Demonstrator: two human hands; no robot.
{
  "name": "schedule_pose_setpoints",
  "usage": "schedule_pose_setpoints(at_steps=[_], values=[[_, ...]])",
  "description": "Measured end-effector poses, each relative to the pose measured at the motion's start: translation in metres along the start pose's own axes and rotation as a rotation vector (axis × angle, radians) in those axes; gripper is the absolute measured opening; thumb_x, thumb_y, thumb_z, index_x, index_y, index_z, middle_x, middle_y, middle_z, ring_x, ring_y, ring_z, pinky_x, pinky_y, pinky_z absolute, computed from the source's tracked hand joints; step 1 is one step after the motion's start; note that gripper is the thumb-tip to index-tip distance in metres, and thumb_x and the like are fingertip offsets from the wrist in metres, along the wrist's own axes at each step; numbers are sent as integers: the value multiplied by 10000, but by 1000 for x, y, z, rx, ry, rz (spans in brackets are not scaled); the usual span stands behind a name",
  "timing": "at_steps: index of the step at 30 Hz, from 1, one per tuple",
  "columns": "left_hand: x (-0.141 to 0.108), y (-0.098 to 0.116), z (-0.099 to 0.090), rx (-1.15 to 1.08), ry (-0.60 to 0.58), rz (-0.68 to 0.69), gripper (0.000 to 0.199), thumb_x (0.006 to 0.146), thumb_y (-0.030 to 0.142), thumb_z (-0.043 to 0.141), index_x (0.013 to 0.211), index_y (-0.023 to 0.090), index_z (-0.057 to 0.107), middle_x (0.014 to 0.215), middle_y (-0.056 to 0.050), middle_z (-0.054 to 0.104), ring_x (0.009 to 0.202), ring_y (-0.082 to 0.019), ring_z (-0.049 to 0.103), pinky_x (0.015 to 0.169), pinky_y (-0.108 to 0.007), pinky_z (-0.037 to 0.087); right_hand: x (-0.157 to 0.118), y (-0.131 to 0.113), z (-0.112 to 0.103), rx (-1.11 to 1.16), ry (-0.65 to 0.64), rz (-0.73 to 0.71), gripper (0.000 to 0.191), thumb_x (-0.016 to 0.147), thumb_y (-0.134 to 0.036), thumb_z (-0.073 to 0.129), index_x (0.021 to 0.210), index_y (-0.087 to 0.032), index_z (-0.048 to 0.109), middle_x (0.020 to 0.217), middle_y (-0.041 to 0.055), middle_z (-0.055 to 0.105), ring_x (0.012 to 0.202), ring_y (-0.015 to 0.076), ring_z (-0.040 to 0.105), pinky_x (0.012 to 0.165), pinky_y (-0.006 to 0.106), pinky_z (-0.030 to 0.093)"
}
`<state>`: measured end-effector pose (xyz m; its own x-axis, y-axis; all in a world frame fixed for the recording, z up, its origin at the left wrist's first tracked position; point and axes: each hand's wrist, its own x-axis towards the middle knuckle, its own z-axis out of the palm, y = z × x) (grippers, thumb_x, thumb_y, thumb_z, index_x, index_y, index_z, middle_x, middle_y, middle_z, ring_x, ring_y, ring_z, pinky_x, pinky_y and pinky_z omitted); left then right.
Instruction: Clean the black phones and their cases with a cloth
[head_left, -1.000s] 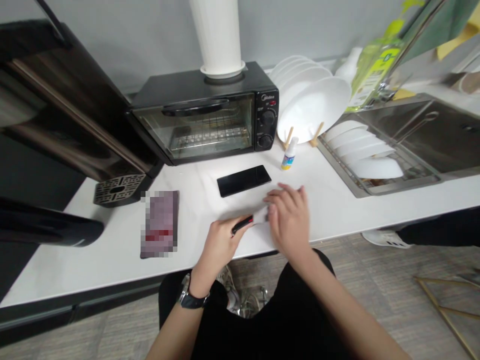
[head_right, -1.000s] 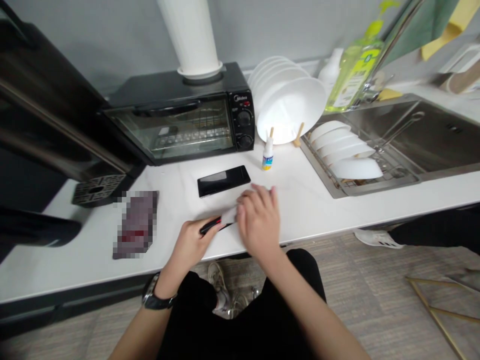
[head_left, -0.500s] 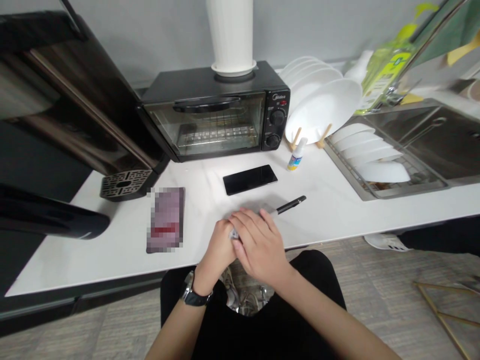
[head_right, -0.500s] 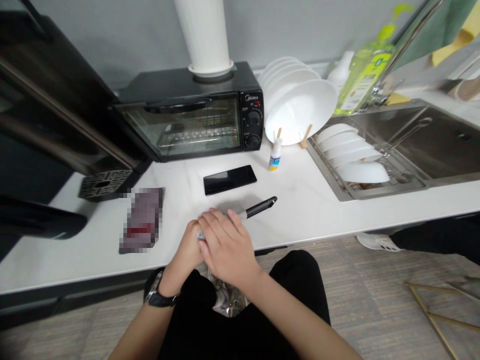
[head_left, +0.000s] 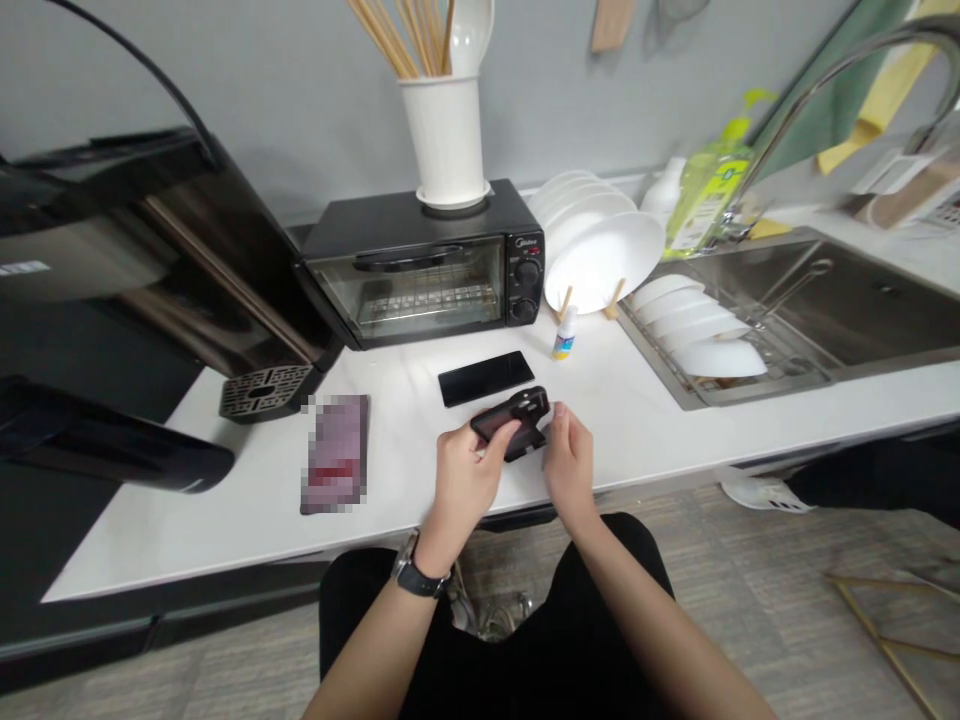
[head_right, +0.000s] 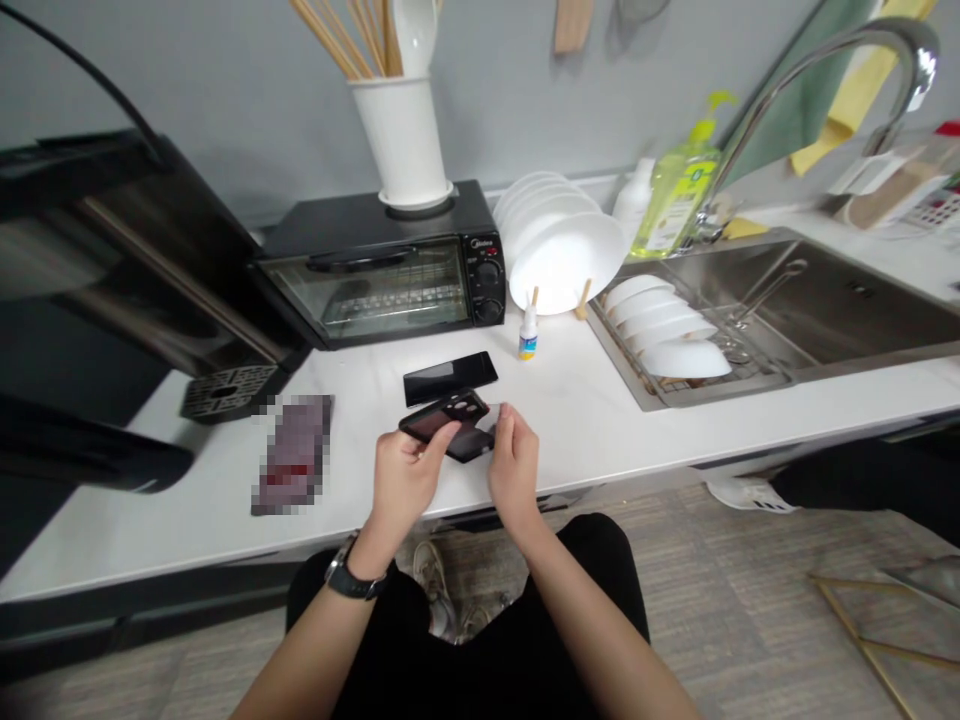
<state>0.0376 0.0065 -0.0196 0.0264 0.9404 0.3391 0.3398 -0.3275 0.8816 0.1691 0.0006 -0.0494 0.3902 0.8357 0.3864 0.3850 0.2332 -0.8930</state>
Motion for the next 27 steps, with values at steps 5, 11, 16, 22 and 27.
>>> schedule_pose_setpoints(at_steps=[5, 11, 16, 22, 27], values=[[5, 7, 1, 229, -141, 221, 193, 974, 195, 629, 838, 154, 759, 668, -14, 722, 553, -130, 633, 557, -221, 429, 12, -41, -2, 218, 77, -148, 504, 1135, -373, 245, 1056, -212, 716, 985, 69, 757, 924, 190, 708, 849, 356, 550], [11, 3, -8, 448, -155, 304, 297, 896, 62, 536, 637, 181, 619, 565, -14, 628, 502, -152, 580, 540, -265, 382, 43, -47, -18, -173, -224, -884, 278, 1093, -227, 437, 1150, -229, 709, 1135, 41, 792, 1172, 217, 681, 1112, 444, 444], [10, -2, -8, 410, -135, 298, 284, 951, 132, 562, 678, 185, 622, 576, -15, 625, 512, -158, 584, 556, -272, 398, 55, -53, -26, -468, -275, -892, 381, 1110, -345, 408, 980, -166, 718, 891, 74, 755, 808, 216, 633, 741, 371, 451], [9, -11, -9, 392, -152, 295, 252, 863, 46, 565, 659, 193, 560, 570, -10, 608, 534, -169, 596, 554, -268, 427, 40, -65, -14, -454, -288, -1007, 310, 1089, -309, 465, 977, -167, 717, 922, 69, 754, 884, 227, 626, 836, 379, 425], [8, -10, -18, 391, -159, 317, 291, 945, 124, 552, 662, 194, 568, 570, 4, 598, 519, -153, 588, 562, -258, 436, 39, -62, -17, -444, -208, -802, 338, 1102, -258, 400, 1022, -149, 710, 895, 74, 738, 832, 216, 616, 763, 361, 418]])
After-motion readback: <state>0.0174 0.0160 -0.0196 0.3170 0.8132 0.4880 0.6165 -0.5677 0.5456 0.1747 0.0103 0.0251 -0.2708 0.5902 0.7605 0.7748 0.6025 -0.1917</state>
